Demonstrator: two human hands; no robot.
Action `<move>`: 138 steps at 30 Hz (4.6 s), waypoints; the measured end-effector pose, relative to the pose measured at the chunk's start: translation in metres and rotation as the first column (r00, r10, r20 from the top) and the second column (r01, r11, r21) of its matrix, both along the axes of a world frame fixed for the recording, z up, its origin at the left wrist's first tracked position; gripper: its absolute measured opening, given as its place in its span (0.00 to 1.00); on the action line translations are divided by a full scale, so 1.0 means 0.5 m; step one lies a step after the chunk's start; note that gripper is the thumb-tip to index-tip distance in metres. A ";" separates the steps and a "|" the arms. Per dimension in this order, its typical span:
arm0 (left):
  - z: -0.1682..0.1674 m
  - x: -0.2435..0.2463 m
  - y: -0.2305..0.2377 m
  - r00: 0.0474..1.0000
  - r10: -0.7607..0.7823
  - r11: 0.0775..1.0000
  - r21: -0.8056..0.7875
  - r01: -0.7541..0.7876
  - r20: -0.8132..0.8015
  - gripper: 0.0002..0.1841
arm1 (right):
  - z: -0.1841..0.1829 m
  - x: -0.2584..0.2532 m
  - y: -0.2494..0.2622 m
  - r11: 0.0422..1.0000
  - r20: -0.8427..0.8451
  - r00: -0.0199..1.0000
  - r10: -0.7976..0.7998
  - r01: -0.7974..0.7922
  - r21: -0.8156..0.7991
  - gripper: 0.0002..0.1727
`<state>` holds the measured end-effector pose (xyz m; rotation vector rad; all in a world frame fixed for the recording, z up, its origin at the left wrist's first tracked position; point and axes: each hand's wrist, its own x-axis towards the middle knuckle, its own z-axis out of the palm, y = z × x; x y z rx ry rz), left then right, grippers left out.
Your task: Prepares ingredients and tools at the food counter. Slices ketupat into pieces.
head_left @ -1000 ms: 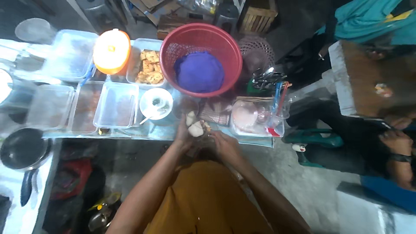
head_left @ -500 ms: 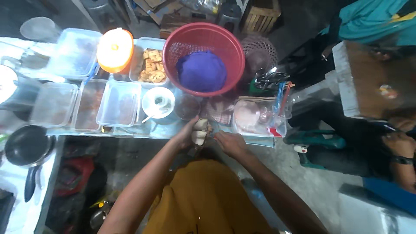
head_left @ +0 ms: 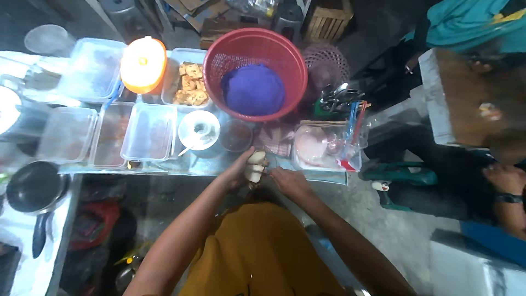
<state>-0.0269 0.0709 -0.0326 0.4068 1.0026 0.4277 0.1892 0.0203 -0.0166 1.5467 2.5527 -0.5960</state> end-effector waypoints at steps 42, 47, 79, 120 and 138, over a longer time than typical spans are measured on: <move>-0.037 -0.079 -0.030 0.881 0.400 0.916 0.150 -0.373 -0.253 0.39 | -0.074 0.000 0.005 0.812 -0.038 0.876 -0.481 0.429 -0.395 0.23; -0.048 -0.069 -0.044 0.887 0.410 0.912 0.067 -0.406 -0.213 0.40 | -0.071 -0.013 -0.001 0.817 -0.104 0.846 -0.523 0.462 -0.346 0.22; -0.010 -0.002 0.002 0.962 0.263 0.964 -0.011 -0.264 -0.079 0.42 | -0.095 -0.016 -0.014 0.944 -0.293 0.956 -0.008 0.104 0.312 0.15; -0.105 0.023 0.006 0.849 0.482 0.672 0.713 -0.201 -0.215 0.28 | -0.066 0.060 0.028 0.969 -0.064 0.969 -0.239 0.242 0.043 0.21; -0.015 -0.018 0.001 0.567 0.801 0.510 0.275 -0.815 0.194 0.42 | -0.061 -0.073 0.070 0.829 -0.374 0.753 -0.541 0.402 -0.388 0.27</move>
